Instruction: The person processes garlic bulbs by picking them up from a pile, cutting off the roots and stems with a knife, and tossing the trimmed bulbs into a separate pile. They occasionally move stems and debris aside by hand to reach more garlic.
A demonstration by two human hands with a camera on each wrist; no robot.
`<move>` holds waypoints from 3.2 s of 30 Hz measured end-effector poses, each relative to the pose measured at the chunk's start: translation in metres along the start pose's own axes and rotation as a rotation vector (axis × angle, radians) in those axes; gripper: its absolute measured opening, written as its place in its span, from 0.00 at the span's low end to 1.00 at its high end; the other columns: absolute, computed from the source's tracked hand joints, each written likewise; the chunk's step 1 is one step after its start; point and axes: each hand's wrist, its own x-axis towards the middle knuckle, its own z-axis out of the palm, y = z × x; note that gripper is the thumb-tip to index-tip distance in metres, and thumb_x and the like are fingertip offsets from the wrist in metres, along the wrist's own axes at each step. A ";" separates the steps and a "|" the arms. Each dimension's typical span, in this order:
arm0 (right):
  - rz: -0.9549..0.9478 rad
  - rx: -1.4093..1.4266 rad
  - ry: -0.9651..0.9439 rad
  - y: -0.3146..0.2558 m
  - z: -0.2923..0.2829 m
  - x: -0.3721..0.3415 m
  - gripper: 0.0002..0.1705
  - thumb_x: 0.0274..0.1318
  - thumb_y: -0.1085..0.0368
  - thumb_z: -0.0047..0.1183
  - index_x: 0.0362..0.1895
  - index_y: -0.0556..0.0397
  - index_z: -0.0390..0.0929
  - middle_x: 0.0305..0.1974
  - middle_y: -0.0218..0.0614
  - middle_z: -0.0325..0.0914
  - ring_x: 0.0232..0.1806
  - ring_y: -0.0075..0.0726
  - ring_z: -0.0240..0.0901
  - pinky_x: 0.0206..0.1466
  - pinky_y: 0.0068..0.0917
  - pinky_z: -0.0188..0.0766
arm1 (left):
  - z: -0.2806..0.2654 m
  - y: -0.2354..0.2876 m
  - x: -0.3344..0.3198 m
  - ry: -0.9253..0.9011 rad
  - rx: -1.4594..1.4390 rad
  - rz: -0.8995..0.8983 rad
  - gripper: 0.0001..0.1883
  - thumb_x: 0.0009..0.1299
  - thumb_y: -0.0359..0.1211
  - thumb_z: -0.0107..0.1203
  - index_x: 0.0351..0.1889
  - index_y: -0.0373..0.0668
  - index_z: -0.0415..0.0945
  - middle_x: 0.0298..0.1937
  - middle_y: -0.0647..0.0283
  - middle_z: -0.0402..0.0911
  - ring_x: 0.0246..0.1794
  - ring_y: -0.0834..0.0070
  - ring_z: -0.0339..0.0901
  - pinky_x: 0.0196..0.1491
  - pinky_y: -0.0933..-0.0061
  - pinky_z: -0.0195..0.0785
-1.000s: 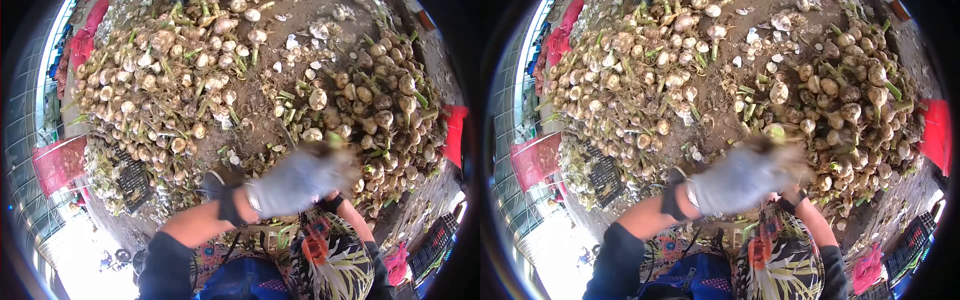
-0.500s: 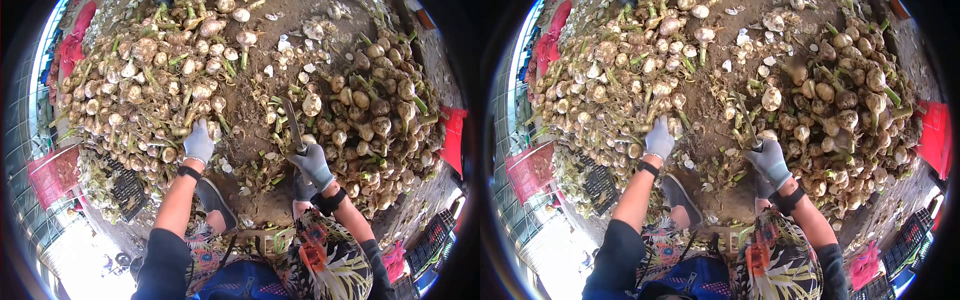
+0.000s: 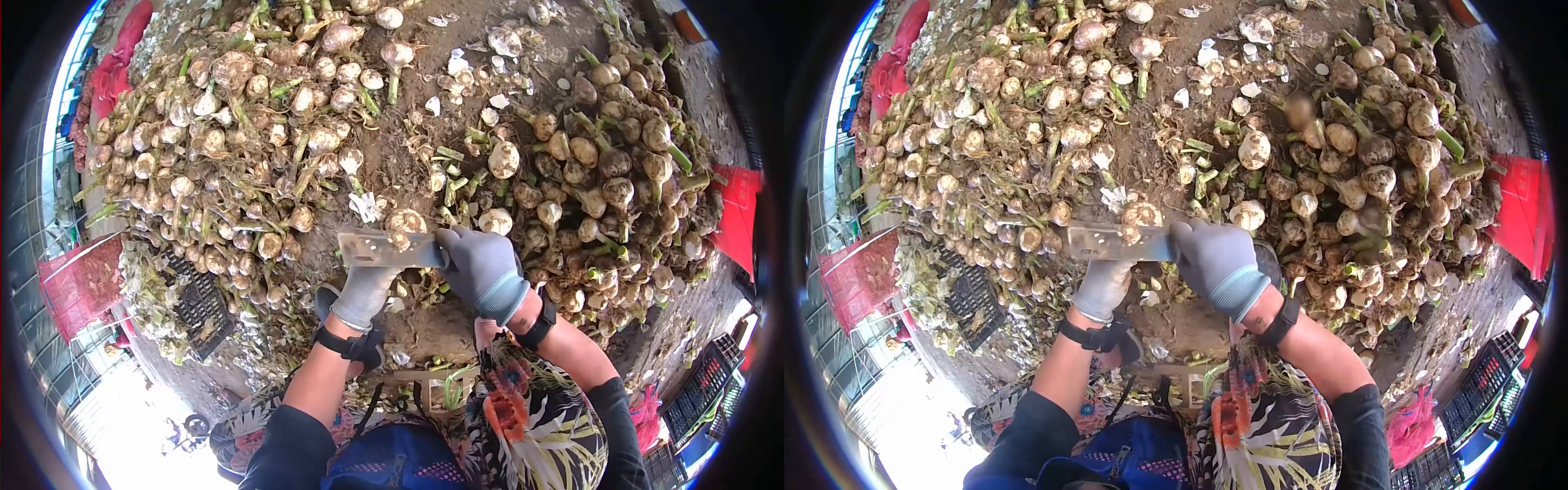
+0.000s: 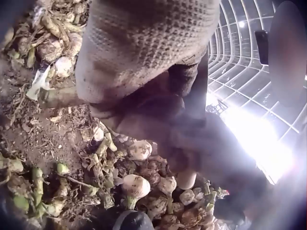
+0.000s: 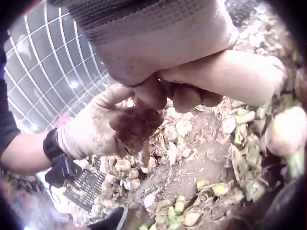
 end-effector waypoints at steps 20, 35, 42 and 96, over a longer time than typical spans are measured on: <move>0.309 0.338 -0.033 0.022 0.001 0.003 0.17 0.53 0.60 0.61 0.48 0.47 0.81 0.31 0.45 0.83 0.36 0.54 0.83 0.43 0.44 0.79 | 0.026 0.042 0.000 -0.140 0.804 0.506 0.17 0.59 0.29 0.63 0.47 0.38 0.77 0.41 0.61 0.79 0.43 0.65 0.81 0.46 0.68 0.75; 0.457 0.656 -0.060 0.084 0.068 -0.044 0.15 0.58 0.71 0.58 0.50 0.60 0.78 0.40 0.32 0.83 0.40 0.23 0.76 0.45 0.24 0.74 | 0.097 0.086 0.031 -0.137 0.925 0.927 0.21 0.65 0.33 0.60 0.56 0.44 0.73 0.49 0.57 0.79 0.42 0.63 0.81 0.42 0.66 0.77; 0.538 0.818 0.013 0.059 0.027 -0.006 0.10 0.55 0.65 0.63 0.40 0.56 0.84 0.23 0.29 0.79 0.25 0.20 0.72 0.31 0.23 0.69 | -0.053 0.056 0.143 0.374 1.804 0.495 0.18 0.66 0.31 0.59 0.54 0.47 0.72 0.55 0.57 0.76 0.29 0.73 0.82 0.27 0.74 0.75; 0.547 -0.002 -0.116 0.059 0.011 -0.007 0.10 0.57 0.64 0.56 0.43 0.50 0.81 0.28 0.47 0.83 0.30 0.53 0.82 0.36 0.42 0.78 | 0.027 0.051 -0.007 -0.081 0.255 0.269 0.42 0.51 0.47 0.80 0.54 0.32 0.68 0.47 0.62 0.78 0.46 0.77 0.78 0.47 0.73 0.76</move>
